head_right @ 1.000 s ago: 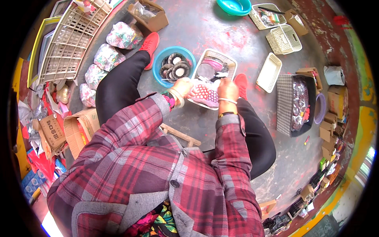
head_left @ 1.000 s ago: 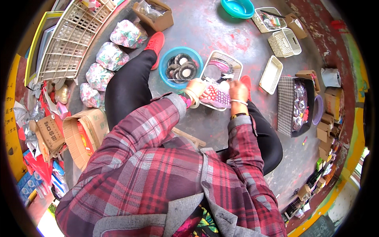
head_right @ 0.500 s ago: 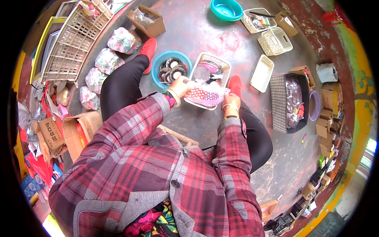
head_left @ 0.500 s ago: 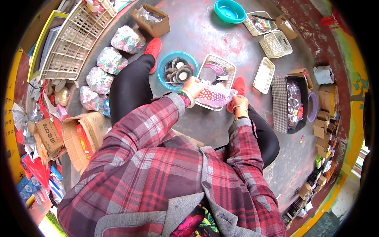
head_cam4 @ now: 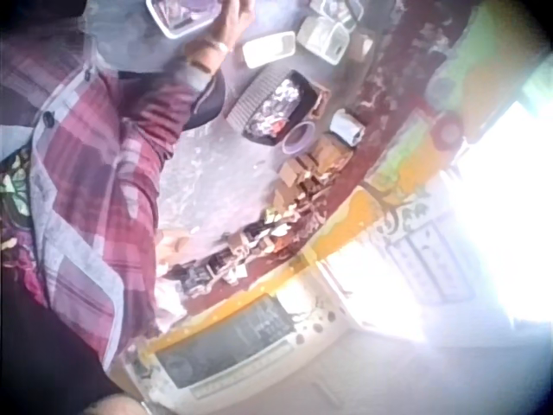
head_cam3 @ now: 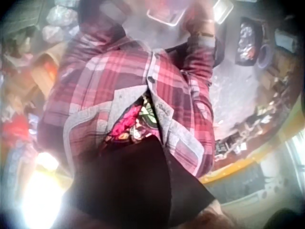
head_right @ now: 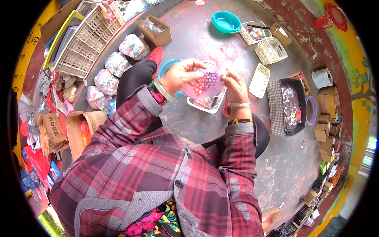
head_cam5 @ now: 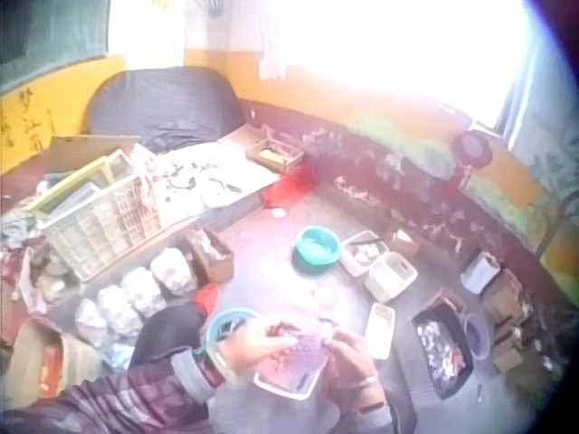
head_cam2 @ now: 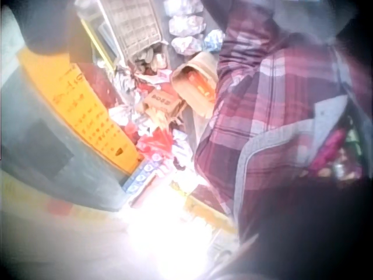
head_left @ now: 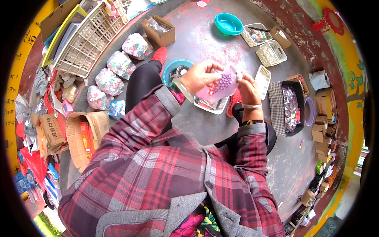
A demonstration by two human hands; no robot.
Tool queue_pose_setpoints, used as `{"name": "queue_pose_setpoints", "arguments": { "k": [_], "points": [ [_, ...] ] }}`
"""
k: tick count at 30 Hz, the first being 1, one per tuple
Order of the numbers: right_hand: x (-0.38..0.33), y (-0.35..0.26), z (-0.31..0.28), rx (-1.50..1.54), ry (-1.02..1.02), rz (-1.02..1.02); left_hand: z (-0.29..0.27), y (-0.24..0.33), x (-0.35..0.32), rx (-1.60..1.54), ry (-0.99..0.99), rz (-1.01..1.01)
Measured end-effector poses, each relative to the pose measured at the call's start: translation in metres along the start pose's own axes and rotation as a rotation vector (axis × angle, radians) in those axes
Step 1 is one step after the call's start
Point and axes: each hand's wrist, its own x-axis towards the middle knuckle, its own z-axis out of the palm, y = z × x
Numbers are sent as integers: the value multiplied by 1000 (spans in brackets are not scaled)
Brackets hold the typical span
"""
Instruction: The person sits on the floor and sorts small items from a white basket into a blue bowl and a plastic bag. They handle items one by one, placing some into the bowl and others into the bag, then tie the bag closed.
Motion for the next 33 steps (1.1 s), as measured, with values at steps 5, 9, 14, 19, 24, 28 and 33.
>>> {"name": "queue_pose_setpoints", "arguments": {
  "k": [5, 9, 14, 19, 24, 28, 33],
  "points": [
    [-7, -79, 46, -259, -99, -335, 21, 63, -18, 160, -85, 157],
    [-18, -118, 82, -549, -105, -488, 33, 97, -35, 702, -90, 316],
    [-33, -147, 97, -841, -94, -700, 43, 105, -54, 284, -33, 170],
    [-41, -149, 101, -574, -207, -641, 38, 109, -69, -7, -32, -30],
    [-47, -140, 99, -160, -328, -339, 48, 129, -88, -31, 20, -8],
    [-63, -114, 122, 5, -328, -179, 55, 131, -116, 34, 145, -4],
    [-72, -102, 143, -467, -161, -529, 50, 126, -153, 45, 267, 9]
  ]
}}
